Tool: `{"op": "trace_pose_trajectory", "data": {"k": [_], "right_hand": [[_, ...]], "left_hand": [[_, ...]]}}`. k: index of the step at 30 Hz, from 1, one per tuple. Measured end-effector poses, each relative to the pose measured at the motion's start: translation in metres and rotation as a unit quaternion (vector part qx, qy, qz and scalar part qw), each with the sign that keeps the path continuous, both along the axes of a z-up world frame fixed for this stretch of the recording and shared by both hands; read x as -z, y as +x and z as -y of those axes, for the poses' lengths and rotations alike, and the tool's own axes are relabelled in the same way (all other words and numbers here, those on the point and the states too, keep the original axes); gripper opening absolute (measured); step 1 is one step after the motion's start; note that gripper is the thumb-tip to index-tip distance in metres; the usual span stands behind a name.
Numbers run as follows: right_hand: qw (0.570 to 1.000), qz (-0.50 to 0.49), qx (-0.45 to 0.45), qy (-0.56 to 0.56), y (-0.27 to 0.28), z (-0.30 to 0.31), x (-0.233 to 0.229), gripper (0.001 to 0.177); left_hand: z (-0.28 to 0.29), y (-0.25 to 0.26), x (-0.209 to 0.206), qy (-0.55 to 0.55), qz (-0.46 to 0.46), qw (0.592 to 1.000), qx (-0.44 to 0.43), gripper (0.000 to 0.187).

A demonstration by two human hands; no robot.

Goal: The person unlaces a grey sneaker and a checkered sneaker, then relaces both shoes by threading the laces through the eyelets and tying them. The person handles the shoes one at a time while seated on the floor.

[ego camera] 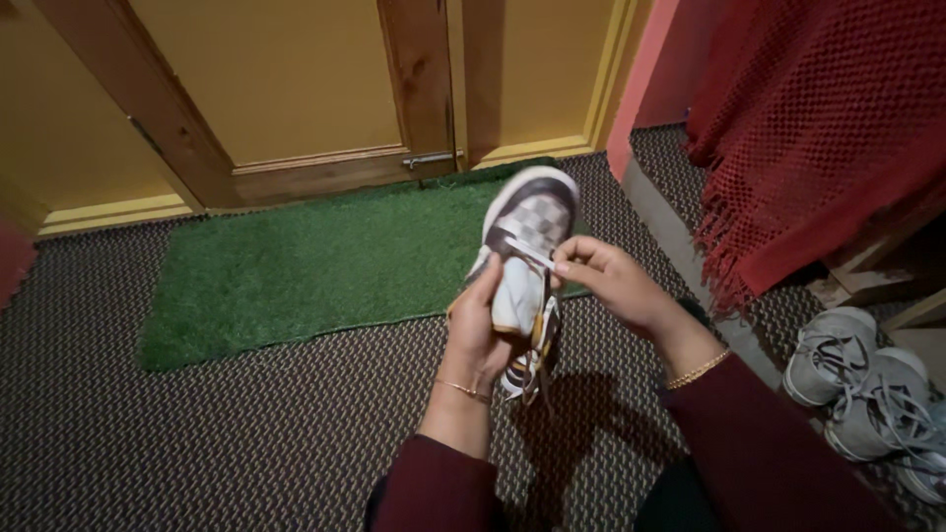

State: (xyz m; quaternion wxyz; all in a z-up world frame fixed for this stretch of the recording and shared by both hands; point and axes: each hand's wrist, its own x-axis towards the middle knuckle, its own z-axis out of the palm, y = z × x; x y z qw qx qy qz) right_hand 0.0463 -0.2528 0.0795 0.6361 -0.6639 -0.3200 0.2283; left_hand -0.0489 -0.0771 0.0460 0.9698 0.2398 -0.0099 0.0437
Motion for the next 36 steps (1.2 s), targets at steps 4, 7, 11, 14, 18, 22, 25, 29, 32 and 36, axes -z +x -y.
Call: {"op": "trace_pose_trajectory", "data": {"k": [4, 7, 11, 14, 18, 22, 25, 29, 32, 36], "right_hand": [[1.0, 0.026, -0.007, -0.011, -0.006, -0.003, -0.01, 0.014], [0.998, 0.042, 0.012, -0.034, -0.014, -0.009, -0.014, 0.014], [0.988, 0.109, 0.102, -0.035, -0.028, -0.025, -0.011, 0.018], [0.962, 0.224, 0.14, -0.065, -0.028, -0.031, -0.008, 0.018], [0.989, 0.109, 0.085, -0.058, -0.021, -0.023, -0.007, 0.016], [0.995, 0.055, 0.021, -0.084, -0.016, -0.021, 0.001, 0.014], [0.992, 0.072, 0.079, -0.066, -0.014, -0.022, 0.008, 0.015], [0.963, 0.216, 0.147, -0.074, -0.013, -0.028, 0.014, 0.02], [0.946, 0.278, 0.147, -0.079, -0.015, -0.033, 0.017, 0.016], [0.982, 0.074, 0.137, -0.107, -0.013, -0.032, 0.006, 0.015]], "left_hand": [[-0.002, -0.007, -0.013, -0.102, 0.028, 0.994, -0.028, 0.049], [-0.003, -0.002, -0.012, -0.104, 0.036, 0.993, -0.044, 0.047], [-0.003, 0.005, -0.002, -0.105, 0.058, 0.992, -0.036, 0.04], [-0.003, 0.006, -0.001, -0.067, 0.071, 0.994, -0.043, 0.034], [-0.002, 0.0, -0.011, -0.094, 0.009, 0.994, -0.058, 0.035], [-0.002, -0.003, -0.022, -0.054, -0.056, 0.985, -0.156, 0.028], [0.001, -0.003, -0.022, -0.044, -0.072, 0.981, -0.174, 0.028], [0.003, 0.0, -0.016, 0.01, -0.076, 0.979, -0.188, 0.03], [0.001, 0.002, -0.007, 0.031, -0.087, 0.98, -0.176, 0.034], [-0.002, 0.008, 0.01, 0.099, -0.063, 0.981, -0.157, 0.041]]}}
